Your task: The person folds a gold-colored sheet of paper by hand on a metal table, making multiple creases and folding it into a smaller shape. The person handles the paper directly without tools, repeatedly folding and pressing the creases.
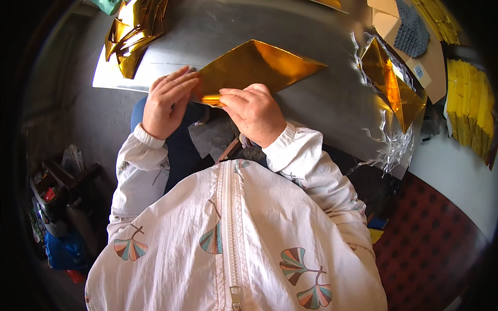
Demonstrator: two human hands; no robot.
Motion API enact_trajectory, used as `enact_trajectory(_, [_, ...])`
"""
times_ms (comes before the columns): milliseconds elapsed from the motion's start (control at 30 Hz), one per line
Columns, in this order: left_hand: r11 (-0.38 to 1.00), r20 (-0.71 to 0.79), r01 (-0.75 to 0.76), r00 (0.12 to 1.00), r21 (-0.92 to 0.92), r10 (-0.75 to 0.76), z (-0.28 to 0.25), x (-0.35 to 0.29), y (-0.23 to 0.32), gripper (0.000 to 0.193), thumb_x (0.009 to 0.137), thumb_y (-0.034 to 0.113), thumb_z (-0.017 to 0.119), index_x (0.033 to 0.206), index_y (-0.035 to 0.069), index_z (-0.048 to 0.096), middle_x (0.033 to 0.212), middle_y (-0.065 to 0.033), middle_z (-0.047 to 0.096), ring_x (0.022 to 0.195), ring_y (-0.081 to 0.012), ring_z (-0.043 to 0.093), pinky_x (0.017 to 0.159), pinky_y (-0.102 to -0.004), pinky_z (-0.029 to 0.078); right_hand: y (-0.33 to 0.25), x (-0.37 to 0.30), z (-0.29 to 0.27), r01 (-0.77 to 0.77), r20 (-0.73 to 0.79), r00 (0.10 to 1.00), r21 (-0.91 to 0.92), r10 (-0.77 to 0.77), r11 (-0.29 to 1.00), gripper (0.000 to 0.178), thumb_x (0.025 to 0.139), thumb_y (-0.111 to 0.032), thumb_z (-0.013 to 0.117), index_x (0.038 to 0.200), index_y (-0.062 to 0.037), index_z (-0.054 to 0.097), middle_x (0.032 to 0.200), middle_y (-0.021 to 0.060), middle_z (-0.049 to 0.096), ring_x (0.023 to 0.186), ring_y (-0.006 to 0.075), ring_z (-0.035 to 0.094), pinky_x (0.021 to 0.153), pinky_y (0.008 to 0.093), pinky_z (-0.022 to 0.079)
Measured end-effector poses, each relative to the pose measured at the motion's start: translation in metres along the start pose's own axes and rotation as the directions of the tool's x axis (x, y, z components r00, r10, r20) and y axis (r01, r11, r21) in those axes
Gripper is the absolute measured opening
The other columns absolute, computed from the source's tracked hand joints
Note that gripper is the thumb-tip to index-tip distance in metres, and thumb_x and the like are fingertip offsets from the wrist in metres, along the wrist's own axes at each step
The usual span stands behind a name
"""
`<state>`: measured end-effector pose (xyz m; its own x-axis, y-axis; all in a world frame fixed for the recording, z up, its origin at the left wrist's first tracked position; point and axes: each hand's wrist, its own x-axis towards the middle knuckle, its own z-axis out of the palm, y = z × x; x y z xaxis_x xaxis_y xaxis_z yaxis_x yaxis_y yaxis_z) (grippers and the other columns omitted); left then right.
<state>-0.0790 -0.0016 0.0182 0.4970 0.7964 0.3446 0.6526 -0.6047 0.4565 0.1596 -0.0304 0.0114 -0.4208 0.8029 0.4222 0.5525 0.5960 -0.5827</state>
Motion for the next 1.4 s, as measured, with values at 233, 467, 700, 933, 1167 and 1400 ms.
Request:
enact_trajectory(233, [0.985, -0.043, 0.121, 0.992, 0.120, -0.117, 0.008, -0.010, 0.008, 0.030, 0.089, 0.011, 0.064, 0.119, 0.011, 0.066, 0.131, -0.0056, 0.062, 0.129, -0.0246, 0.052, 0.106, -0.0466, 0.038, -0.006, 0.023, 0.002, -0.310, -0.139, 0.939, 0.062, 0.316, 0.949, 0.012, 0.094, -0.012, 0.061, 0.092, -0.0005, 0.063, 0.078, 0.0152, 0.063, 0.070, 0.0295, 0.063, 0.059, 0.0338, 0.049])
enact_trajectory(467, [0.981, -0.087, 0.185, 0.980, 0.052, -0.180, 0.012, -0.008, 0.006, 0.027, 0.088, 0.013, 0.066, 0.115, 0.010, 0.068, 0.127, -0.0063, 0.064, 0.128, -0.0260, 0.053, 0.108, -0.0478, 0.037, 0.001, 0.040, 0.011, -0.400, -0.180, 0.912, -0.184, 0.369, 0.898, 0.016, 0.094, -0.016, 0.060, 0.084, -0.0033, 0.057, 0.078, 0.0169, 0.062, 0.068, 0.0369, 0.061, 0.058, 0.0435, 0.051])
enact_trajectory(700, [0.971, -0.069, 0.226, 0.973, 0.071, -0.222, 0.013, -0.009, 0.012, 0.037, 0.089, 0.014, 0.066, 0.125, 0.010, 0.062, 0.131, -0.0087, 0.061, 0.129, -0.0267, 0.052, 0.110, -0.0500, 0.035, 0.001, 0.048, 0.017, -0.450, -0.163, 0.891, -0.439, 0.423, 0.778, 0.017, 0.095, -0.020, 0.056, 0.086, -0.0054, 0.055, 0.081, 0.0161, 0.063, 0.068, 0.0365, 0.063, 0.060, 0.0441, 0.053])
enact_trajectory(933, [0.974, 0.025, 0.196, 0.980, 0.113, -0.200, 0.014, -0.008, 0.016, 0.046, 0.090, 0.019, 0.065, 0.134, 0.014, 0.055, 0.136, -0.0081, 0.057, 0.132, -0.0267, 0.048, 0.113, -0.0524, 0.030, 0.003, 0.049, 0.018, -0.450, -0.161, 0.889, -0.490, 0.429, 0.747, 0.017, 0.094, -0.021, 0.056, 0.086, -0.0063, 0.055, 0.082, 0.0157, 0.064, 0.069, 0.0364, 0.064, 0.059, 0.0444, 0.053])
enact_trajectory(1167, [0.959, 0.094, 0.247, 0.961, 0.136, -0.261, 0.014, -0.006, 0.018, 0.054, 0.091, 0.029, 0.066, 0.141, 0.018, 0.051, 0.144, -0.0077, 0.051, 0.137, -0.0270, 0.043, 0.114, -0.0494, 0.028, 0.005, 0.050, 0.019, -0.458, -0.162, 0.883, -0.504, 0.441, 0.732, 0.016, 0.094, -0.021, 0.057, 0.087, -0.0069, 0.054, 0.080, 0.0162, 0.063, 0.066, 0.0369, 0.065, 0.058, 0.0445, 0.053])
enact_trajectory(1400, [0.960, 0.095, 0.253, 0.959, 0.123, -0.266, 0.015, -0.004, 0.019, 0.062, 0.084, 0.037, 0.071, 0.141, 0.026, 0.050, 0.145, -0.0089, 0.047, 0.135, -0.0264, 0.043, 0.112, -0.0485, 0.030, 0.007, 0.049, 0.022, -0.466, -0.199, 0.882, -0.504, 0.427, 0.727, 0.014, 0.093, -0.019, 0.057, 0.092, -0.0067, 0.052, 0.082, 0.0170, 0.064, 0.066, 0.0369, 0.064, 0.057, 0.0448, 0.052])
